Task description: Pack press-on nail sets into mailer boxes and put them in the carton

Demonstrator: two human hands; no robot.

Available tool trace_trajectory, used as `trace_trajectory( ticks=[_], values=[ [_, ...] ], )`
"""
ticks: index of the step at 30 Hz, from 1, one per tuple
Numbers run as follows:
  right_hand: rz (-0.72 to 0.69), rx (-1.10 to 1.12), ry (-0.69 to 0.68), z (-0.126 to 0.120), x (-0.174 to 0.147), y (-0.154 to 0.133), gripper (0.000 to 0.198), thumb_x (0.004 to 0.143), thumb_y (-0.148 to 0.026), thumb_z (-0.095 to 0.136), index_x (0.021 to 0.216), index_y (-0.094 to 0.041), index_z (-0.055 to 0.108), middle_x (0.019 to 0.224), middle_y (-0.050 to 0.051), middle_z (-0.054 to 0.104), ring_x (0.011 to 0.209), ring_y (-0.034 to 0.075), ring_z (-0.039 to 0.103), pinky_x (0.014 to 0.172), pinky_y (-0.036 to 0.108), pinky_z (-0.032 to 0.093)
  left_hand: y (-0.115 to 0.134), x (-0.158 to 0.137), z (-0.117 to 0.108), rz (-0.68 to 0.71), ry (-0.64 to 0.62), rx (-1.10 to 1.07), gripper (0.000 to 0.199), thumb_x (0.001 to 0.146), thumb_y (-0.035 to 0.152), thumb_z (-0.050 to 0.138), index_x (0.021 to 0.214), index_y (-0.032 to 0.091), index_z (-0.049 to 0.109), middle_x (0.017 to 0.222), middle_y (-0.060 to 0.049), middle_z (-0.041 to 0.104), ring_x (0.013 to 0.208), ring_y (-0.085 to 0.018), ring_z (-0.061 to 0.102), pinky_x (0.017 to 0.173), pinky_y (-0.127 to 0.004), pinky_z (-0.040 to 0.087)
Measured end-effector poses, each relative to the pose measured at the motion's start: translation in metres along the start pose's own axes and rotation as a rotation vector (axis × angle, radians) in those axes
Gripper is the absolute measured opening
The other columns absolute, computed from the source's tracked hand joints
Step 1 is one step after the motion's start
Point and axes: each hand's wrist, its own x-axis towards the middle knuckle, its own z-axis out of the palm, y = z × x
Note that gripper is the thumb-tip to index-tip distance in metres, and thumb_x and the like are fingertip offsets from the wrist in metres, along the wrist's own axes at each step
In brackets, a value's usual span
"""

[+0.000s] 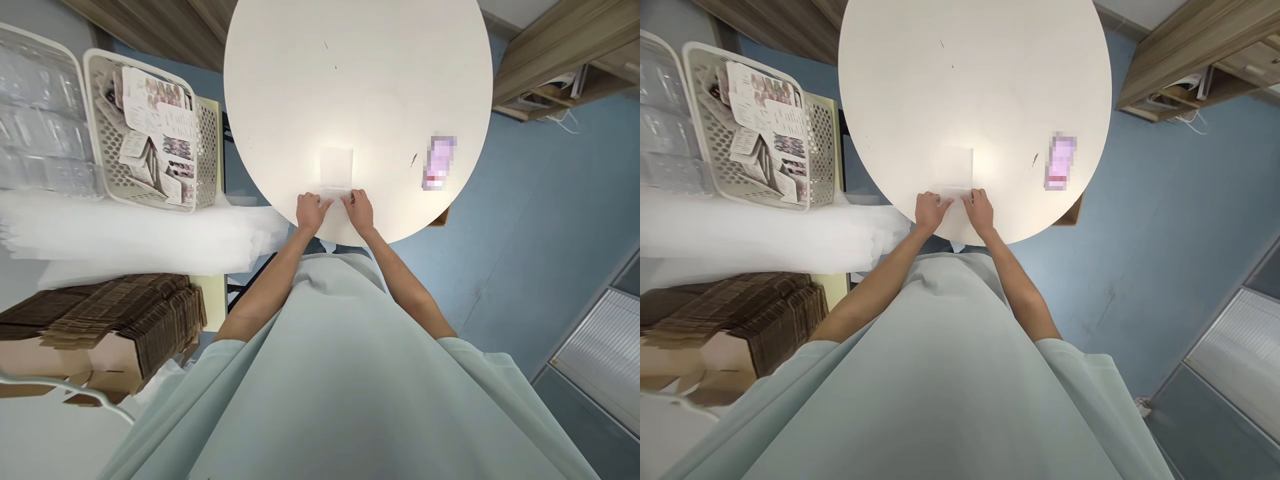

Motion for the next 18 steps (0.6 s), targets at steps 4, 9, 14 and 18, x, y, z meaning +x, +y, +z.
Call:
trace_trajectory(
  ticks=[4, 9, 14, 18],
  values=[
    [0.001, 0.014, 0.061, 0.002, 0.007, 0.001, 0.043, 0.117, -0.052, 0.054, 0.145, -0.023, 0.067, 0.144, 0.018, 0.068, 0.127, 0.031, 0.072, 0.112, 0.052, 0.066, 0.001, 0.002, 0.001, -0.047, 0.017, -0.001, 0.05, 0.107, 0.07, 0.06, 0.12, 0.025, 0.076, 0.123, -0.021, 0.074, 0.138, -0.048, 0.062, 0.114, -0.071, 0.058],
    [-0.242, -0.137, 0.032, -0.001, 0.011, -0.003, 0.046, 0.12, -0.035, 0.042, 0.159, -0.021, 0.061, 0.172, 0.021, 0.056, 0.167, 0.033, 0.049, 0.137, 0.061, 0.047, 0.011, 0.008, -0.01, 0.257, -0.01, 0.093, 0.063, 0.111, 0.049, 0.057, 0.167, 0.02, 0.053, 0.175, -0.024, 0.053, 0.17, -0.043, 0.043, 0.135, -0.066, 0.042],
    [-0.376, -0.21, -0.125, -0.014, 0.011, 0.002, 0.052, 0.118, -0.026, 0.036, 0.164, -0.019, 0.059, 0.18, 0.017, 0.053, 0.176, 0.029, 0.039, 0.143, 0.059, 0.039, 0.013, 0.02, -0.022, 0.474, -0.248, 0.131, 0.07, 0.107, 0.026, 0.047, 0.176, 0.014, 0.046, 0.186, -0.022, 0.043, 0.176, -0.036, 0.036, 0.144, -0.064, 0.028],
    [-0.42, -0.234, -0.189, -0.017, -0.006, 0.016, 0.061, 0.117, -0.04, 0.051, 0.173, -0.018, 0.05, 0.189, 0.018, 0.037, 0.179, 0.033, 0.032, 0.144, 0.061, 0.036, 0.0, 0.007, -0.028, 0.506, -0.265, 0.183, 0.071, 0.11, 0.031, 0.047, 0.178, 0.013, 0.044, 0.188, -0.021, 0.037, 0.177, -0.036, 0.034, 0.146, -0.061, 0.023]
  ],
)
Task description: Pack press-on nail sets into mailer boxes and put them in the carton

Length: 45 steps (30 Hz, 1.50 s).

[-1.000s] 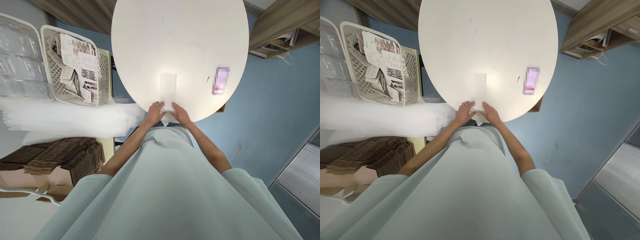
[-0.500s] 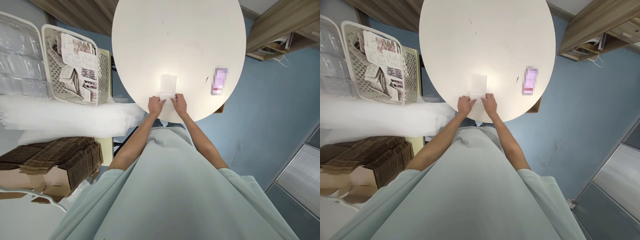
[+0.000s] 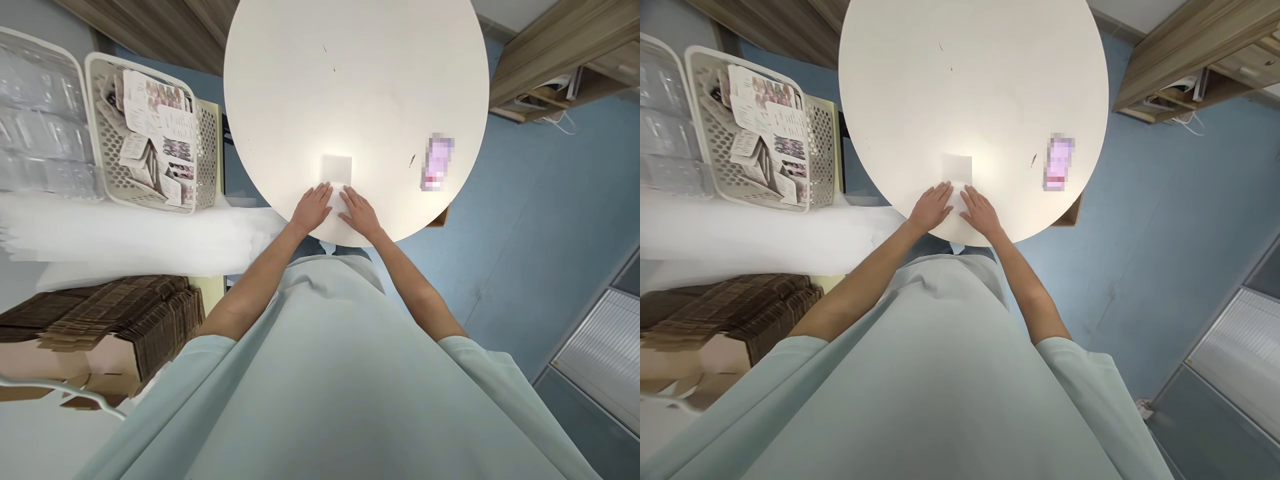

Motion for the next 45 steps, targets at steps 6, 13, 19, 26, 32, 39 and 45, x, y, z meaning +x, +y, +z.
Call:
trace_trajectory(
  ticks=[6, 13, 19, 26, 32, 39, 45],
  values=[
    [-0.034, -0.036, -0.057, 0.027, -0.045, -0.004, 0.062, 0.118, -0.034, 0.046, 0.176, -0.013, 0.046, 0.189, 0.021, 0.035, 0.18, 0.031, 0.032, 0.145, 0.058, 0.034, 0.002, -0.052, 0.02, 0.025, -0.104, 0.065, 0.087, 0.106, 0.037, 0.061, 0.182, 0.008, 0.033, 0.19, -0.024, 0.029, 0.18, -0.037, 0.027, 0.146, -0.059, 0.019],
    [-0.043, -0.023, -0.013, 0.025, -0.055, -0.009, 0.061, 0.123, -0.047, 0.037, 0.171, -0.013, 0.054, 0.179, 0.02, 0.054, 0.169, 0.034, 0.049, 0.138, 0.053, 0.042, -0.004, -0.067, 0.032, -0.141, 0.014, -0.086, 0.066, 0.11, 0.042, 0.06, 0.17, 0.014, 0.056, 0.177, -0.017, 0.057, 0.169, -0.037, 0.045, 0.14, -0.052, 0.037],
    [0.146, -0.022, 0.053, 0.013, -0.011, -0.014, 0.047, 0.124, -0.046, 0.039, 0.135, -0.016, 0.072, 0.131, 0.02, 0.08, 0.127, 0.036, 0.071, 0.115, 0.049, 0.054, 0.002, -0.03, 0.017, -0.438, 0.175, -0.226, 0.026, 0.108, 0.047, 0.07, 0.107, 0.021, 0.076, 0.114, -0.016, 0.079, 0.127, -0.039, 0.065, 0.11, -0.05, 0.055],
    [0.35, 0.046, 0.11, 0.009, 0.016, -0.018, 0.029, 0.121, -0.039, 0.05, 0.127, -0.019, 0.07, 0.122, 0.015, 0.078, 0.116, 0.032, 0.072, 0.11, 0.048, 0.057, 0.013, -0.002, 0.009, -0.721, 0.194, -0.267, 0.042, 0.106, 0.053, 0.071, 0.078, 0.027, 0.053, 0.086, -0.009, 0.068, 0.095, -0.033, 0.068, 0.088, -0.043, 0.05],
    [0.127, 0.009, 0.122, 0.001, 0.036, -0.025, 0.054, 0.115, -0.02, 0.04, 0.167, -0.018, 0.053, 0.176, 0.021, 0.053, 0.167, 0.034, 0.044, 0.135, 0.061, 0.042, 0.021, -0.007, 0.01, -0.797, 0.238, -0.362, 0.031, 0.106, 0.052, 0.073, 0.094, 0.026, 0.06, 0.108, -0.01, 0.078, 0.112, -0.033, 0.072, 0.098, -0.043, 0.052],
    [0.104, -0.099, -0.004, -0.011, 0.042, -0.036, 0.043, 0.108, -0.013, 0.048, 0.147, -0.011, 0.066, 0.159, 0.027, 0.067, 0.146, 0.042, 0.062, 0.128, 0.062, 0.044, 0.025, -0.03, 0.004, -0.926, 0.218, -0.507, 0.036, 0.102, 0.052, 0.08, 0.116, 0.023, 0.063, 0.131, -0.015, 0.081, 0.133, -0.032, 0.073, 0.111, -0.042, 0.051],
    [0.433, 0.039, 0.004, 0.004, 0.012, -0.055, 0.018, 0.116, -0.028, 0.053, 0.119, -0.019, 0.068, 0.124, 0.017, 0.08, 0.111, 0.033, 0.074, 0.101, 0.047, 0.056, 0.02, -0.035, 0.004, -0.85, 0.176, -0.641, 0.035, 0.097, 0.036, 0.086, 0.117, 0.026, 0.059, 0.129, -0.01, 0.083, 0.128, -0.029, 0.076, 0.11, -0.042, 0.054]
  ],
)
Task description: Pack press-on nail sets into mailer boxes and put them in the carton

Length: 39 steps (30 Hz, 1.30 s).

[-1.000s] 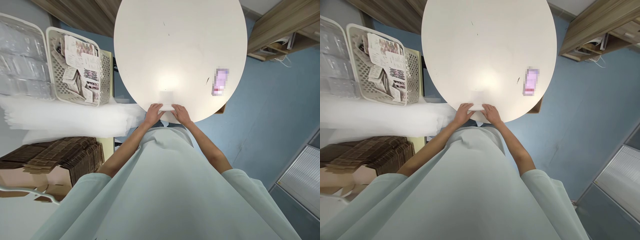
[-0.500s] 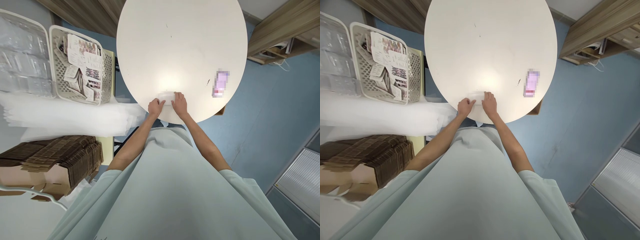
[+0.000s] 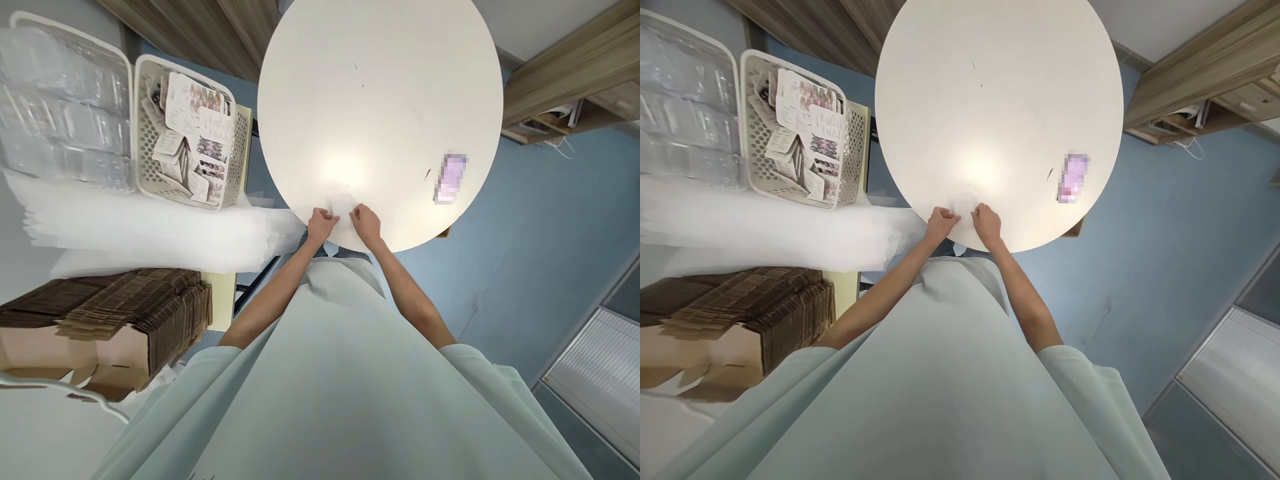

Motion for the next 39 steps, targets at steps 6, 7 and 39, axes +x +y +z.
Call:
trace_trajectory(
  ticks=[6, 7, 39],
  values=[
    [0.114, 0.262, 0.093, 0.028, -0.006, -0.028, 0.012, 0.112, -0.032, 0.063, 0.101, -0.025, 0.062, 0.112, 0.009, 0.083, 0.103, 0.026, 0.075, 0.092, 0.037, 0.055, -0.017, 0.019, -0.02, 0.178, 0.025, 0.045, 0.028, 0.096, 0.02, 0.079, 0.116, 0.025, 0.06, 0.131, -0.011, 0.078, 0.114, -0.026, 0.075, 0.108, -0.042, 0.056],
    [0.112, 0.276, 0.097, 0.032, -0.002, -0.037, 0.013, 0.111, -0.031, 0.064, 0.1, -0.026, 0.061, 0.111, 0.009, 0.083, 0.103, 0.026, 0.076, 0.092, 0.037, 0.055, -0.021, 0.023, -0.028, 0.188, 0.04, 0.05, 0.027, 0.096, 0.019, 0.078, 0.116, 0.024, 0.06, 0.131, -0.011, 0.077, 0.113, -0.026, 0.075, 0.108, -0.042, 0.056],
    [-0.069, 0.429, -0.051, 0.001, -0.025, -0.039, 0.011, 0.106, -0.036, 0.067, 0.107, -0.025, 0.069, 0.113, 0.008, 0.086, 0.093, 0.023, 0.082, 0.098, 0.041, 0.064, -0.024, -0.07, -0.055, 0.232, 0.386, -0.081, 0.03, 0.103, 0.017, 0.058, 0.13, 0.023, 0.068, 0.141, -0.014, 0.075, 0.118, -0.026, 0.076, 0.107, -0.042, 0.062]
  ],
)
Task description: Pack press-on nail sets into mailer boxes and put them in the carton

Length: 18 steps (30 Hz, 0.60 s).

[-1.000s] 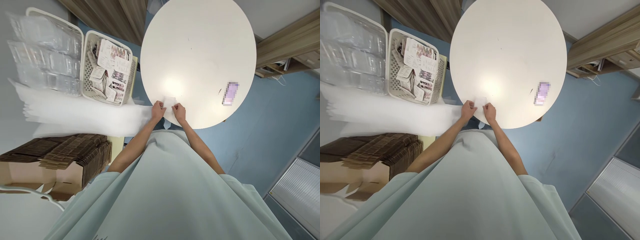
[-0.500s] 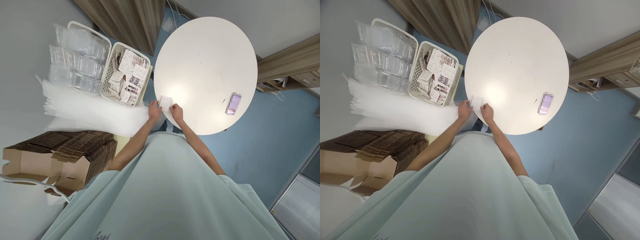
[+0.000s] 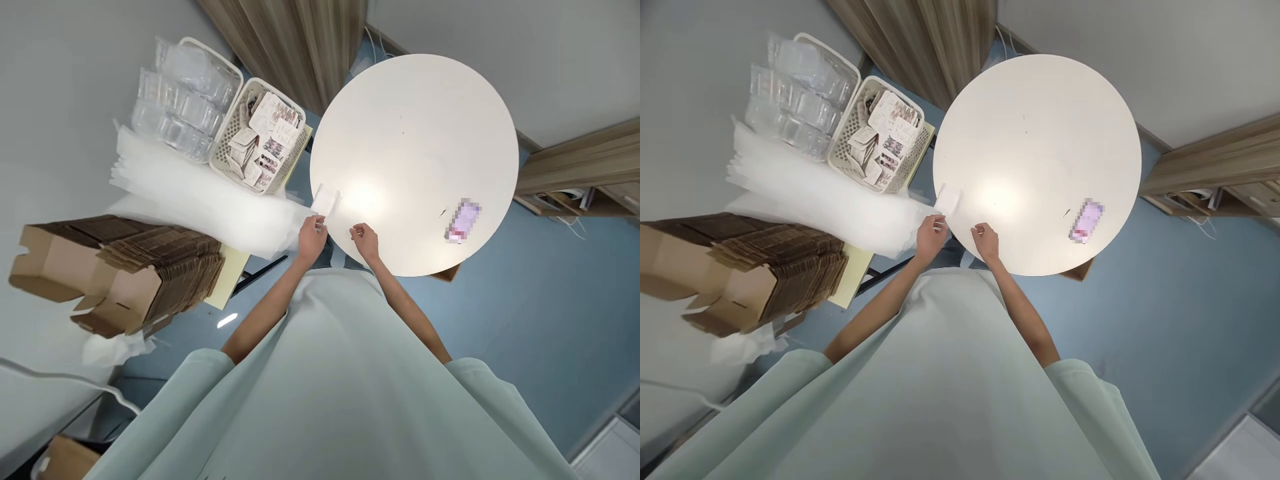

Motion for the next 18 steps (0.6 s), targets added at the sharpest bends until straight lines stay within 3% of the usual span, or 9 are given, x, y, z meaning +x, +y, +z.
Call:
trace_trajectory(
  ticks=[9, 18],
  values=[
    [-0.075, 0.103, -0.112, -0.007, -0.027, -0.003, 0.013, 0.105, -0.038, 0.068, 0.105, -0.025, 0.071, 0.11, 0.005, 0.086, 0.09, 0.023, 0.084, 0.1, 0.044, 0.065, -0.007, -0.062, -0.046, -0.109, 0.219, -0.176, 0.013, 0.101, 0.024, 0.061, 0.113, 0.023, 0.067, 0.134, -0.012, 0.08, 0.114, -0.023, 0.077, 0.102, -0.038, 0.064],
    [-0.188, 0.144, -0.029, 0.013, -0.071, -0.049, 0.016, 0.102, -0.041, 0.067, 0.105, -0.026, 0.073, 0.106, 0.003, 0.086, 0.093, 0.022, 0.084, 0.101, 0.042, 0.067, -0.052, -0.085, -0.109, -0.095, 0.344, -0.336, 0.01, 0.099, 0.033, 0.062, 0.105, 0.026, 0.066, 0.124, -0.01, 0.083, 0.11, -0.024, 0.08, 0.1, -0.04, 0.067]
  ],
)
